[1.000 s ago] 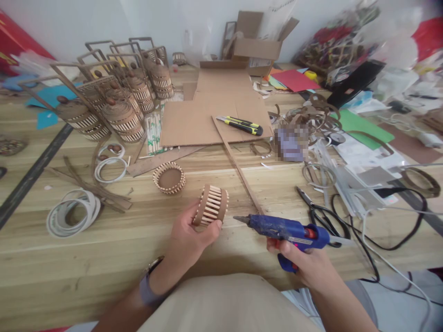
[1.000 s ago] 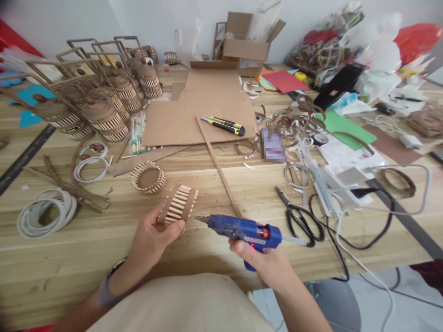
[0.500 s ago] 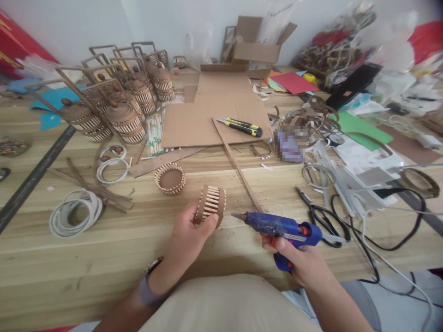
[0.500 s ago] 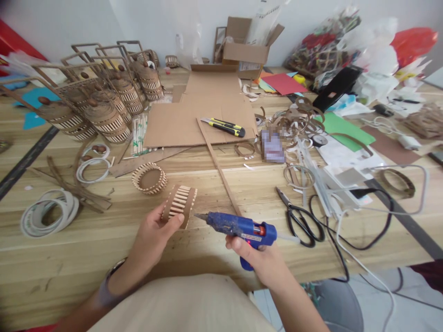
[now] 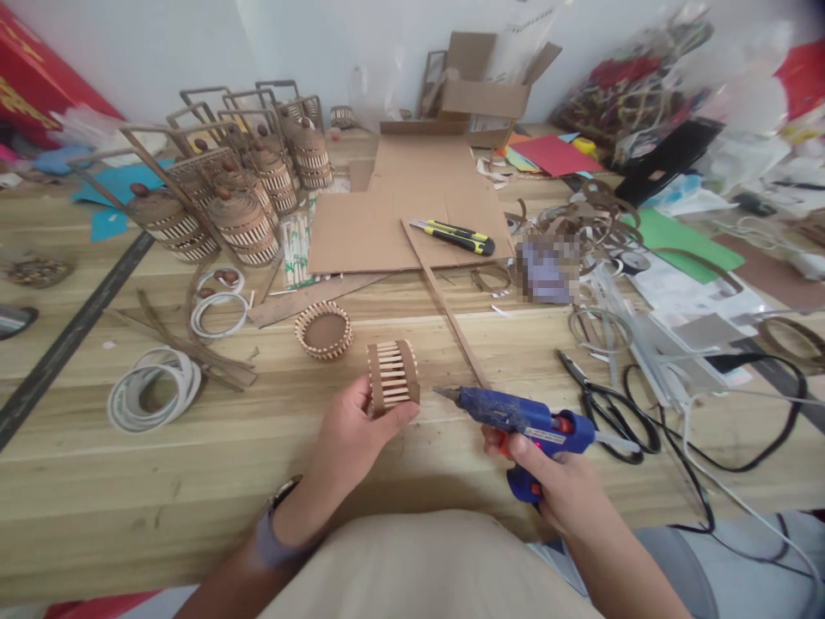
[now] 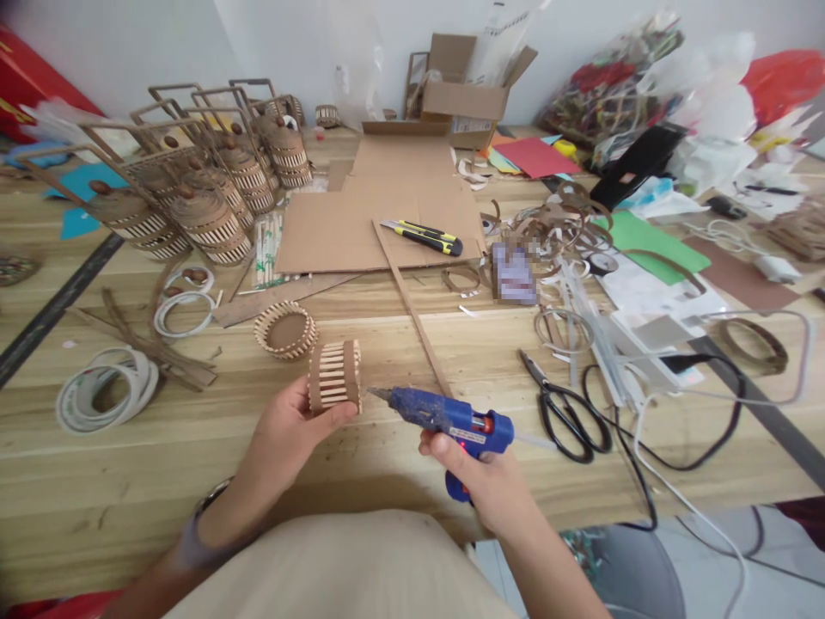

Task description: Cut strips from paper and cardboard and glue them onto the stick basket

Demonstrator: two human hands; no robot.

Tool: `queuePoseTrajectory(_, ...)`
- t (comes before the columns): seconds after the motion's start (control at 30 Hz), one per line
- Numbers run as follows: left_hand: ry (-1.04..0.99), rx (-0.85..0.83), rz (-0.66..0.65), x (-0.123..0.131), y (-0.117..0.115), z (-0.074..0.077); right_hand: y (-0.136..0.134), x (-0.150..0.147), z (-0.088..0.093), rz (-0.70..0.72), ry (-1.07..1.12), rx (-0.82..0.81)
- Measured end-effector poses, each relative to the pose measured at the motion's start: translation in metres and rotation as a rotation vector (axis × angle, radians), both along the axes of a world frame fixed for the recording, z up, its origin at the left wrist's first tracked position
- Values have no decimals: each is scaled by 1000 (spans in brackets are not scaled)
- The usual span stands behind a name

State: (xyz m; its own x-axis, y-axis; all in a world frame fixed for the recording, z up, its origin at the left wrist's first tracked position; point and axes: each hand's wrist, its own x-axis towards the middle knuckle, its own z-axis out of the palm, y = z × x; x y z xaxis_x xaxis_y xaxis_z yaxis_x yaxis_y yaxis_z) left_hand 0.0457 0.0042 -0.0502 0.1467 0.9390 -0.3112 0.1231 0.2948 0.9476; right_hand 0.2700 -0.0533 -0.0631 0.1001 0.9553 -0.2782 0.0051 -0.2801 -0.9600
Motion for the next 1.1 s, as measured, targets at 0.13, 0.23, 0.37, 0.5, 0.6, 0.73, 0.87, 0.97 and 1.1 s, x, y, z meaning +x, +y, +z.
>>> queuePoseTrajectory(0.13, -36, 15, -37, 1, -3, 3, 2, -11, 0, -106, 18, -28)
queuePoseTrajectory(0.23, -12, 47, -78, 4, -4, 5, 11, -24, 6, -171, 45, -18)
queuePoseTrajectory(0.37, 12, 101, -138, 8, -6, 5, 26, -44, 18, -259, -2, -2)
queuePoseTrajectory(0.5, 25, 194, -179, 9, -9, 4, 36, -57, 23, -286, 25, 19)
queuePoseTrajectory(0.6, 78, 261, -208, 8, -9, 4, 37, -59, 21, -300, 26, -9)
queuePoseTrajectory(0.73, 138, 351, -256, 7, -7, 6, 38, -58, 18, -314, 21, -32)
queuePoseTrajectory(0.87, 148, 352, -291, 7, -5, 7, 40, -57, 12, -309, 38, -24)
queuePoseTrajectory(0.97, 138, 314, -308, 6, -5, 8, 41, -56, 6, -307, 54, 3)
queuePoseTrajectory(1.1, 121, 316, -307, 6, -5, 9, 43, -58, 5, -308, 108, 38)
